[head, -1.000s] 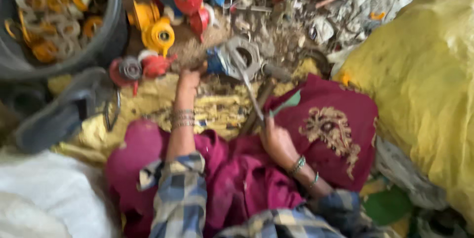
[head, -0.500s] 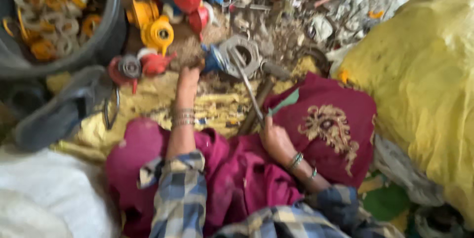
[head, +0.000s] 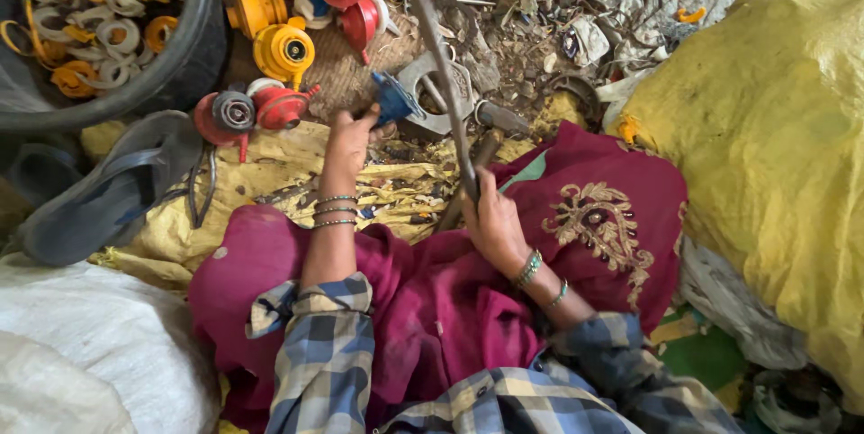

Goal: The person sits on the floor and uses a hammer to strike a blue plastic component placed in a metal fixture. They repeatedly hit the part, occasionally repositioning it, to separate or break it apart.

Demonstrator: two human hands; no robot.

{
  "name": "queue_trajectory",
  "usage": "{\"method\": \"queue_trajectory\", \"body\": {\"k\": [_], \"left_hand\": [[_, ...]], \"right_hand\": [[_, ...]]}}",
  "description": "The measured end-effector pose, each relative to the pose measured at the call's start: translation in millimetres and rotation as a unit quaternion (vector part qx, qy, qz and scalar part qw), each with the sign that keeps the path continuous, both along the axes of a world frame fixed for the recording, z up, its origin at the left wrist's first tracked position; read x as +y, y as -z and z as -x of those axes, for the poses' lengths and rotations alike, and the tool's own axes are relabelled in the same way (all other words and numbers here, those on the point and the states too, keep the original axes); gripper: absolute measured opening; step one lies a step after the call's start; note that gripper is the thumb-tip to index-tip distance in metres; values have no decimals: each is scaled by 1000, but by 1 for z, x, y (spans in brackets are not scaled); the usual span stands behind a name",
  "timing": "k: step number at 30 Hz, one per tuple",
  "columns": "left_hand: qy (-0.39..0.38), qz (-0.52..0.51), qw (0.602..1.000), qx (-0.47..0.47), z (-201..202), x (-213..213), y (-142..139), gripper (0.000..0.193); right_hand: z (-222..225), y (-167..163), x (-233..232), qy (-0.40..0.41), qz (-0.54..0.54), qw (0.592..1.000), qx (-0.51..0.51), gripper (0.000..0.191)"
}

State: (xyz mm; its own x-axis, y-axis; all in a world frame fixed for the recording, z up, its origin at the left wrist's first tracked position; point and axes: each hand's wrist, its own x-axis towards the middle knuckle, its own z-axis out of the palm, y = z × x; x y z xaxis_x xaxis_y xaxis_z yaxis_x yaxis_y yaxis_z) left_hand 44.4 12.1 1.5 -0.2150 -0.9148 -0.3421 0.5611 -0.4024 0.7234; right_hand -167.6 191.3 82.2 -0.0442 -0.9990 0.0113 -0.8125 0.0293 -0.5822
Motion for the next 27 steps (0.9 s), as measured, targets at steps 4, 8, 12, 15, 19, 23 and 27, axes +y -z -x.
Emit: {"method": "queue_trajectory", "body": {"k": [4, 8, 12, 15, 19, 23, 27], "left_hand": [[-11, -16, 1000, 18, 5, 1, 3, 23], [-13, -11, 999, -27, 3, 0, 10, 25], [-20, 65, 976, -209, 8, -2, 9, 25], [-26, 0, 990, -137, 12, -1, 8, 27], [-31, -29, 996, -83, 10, 1, 8, 32], [-31, -6, 994, -105, 10, 0, 13, 31], [-47, 52, 983, -170, 13, -6, 11, 26]], "right_hand": [[-15, 8, -25, 25, 78, 996, -18, 47], [-24, 45, -42, 57, -87, 995, -9, 48], [-14, 81, -43, -38, -112, 992, 40, 48], [-8, 85, -42, -53, -83, 994, 52, 47], [-5, 84, -40, -36, -23, 999, 5, 45], [-7, 75, -38, 8, -88, 996, -18, 46], [-5, 73, -36, 34, -76, 992, -97, 45]]}}
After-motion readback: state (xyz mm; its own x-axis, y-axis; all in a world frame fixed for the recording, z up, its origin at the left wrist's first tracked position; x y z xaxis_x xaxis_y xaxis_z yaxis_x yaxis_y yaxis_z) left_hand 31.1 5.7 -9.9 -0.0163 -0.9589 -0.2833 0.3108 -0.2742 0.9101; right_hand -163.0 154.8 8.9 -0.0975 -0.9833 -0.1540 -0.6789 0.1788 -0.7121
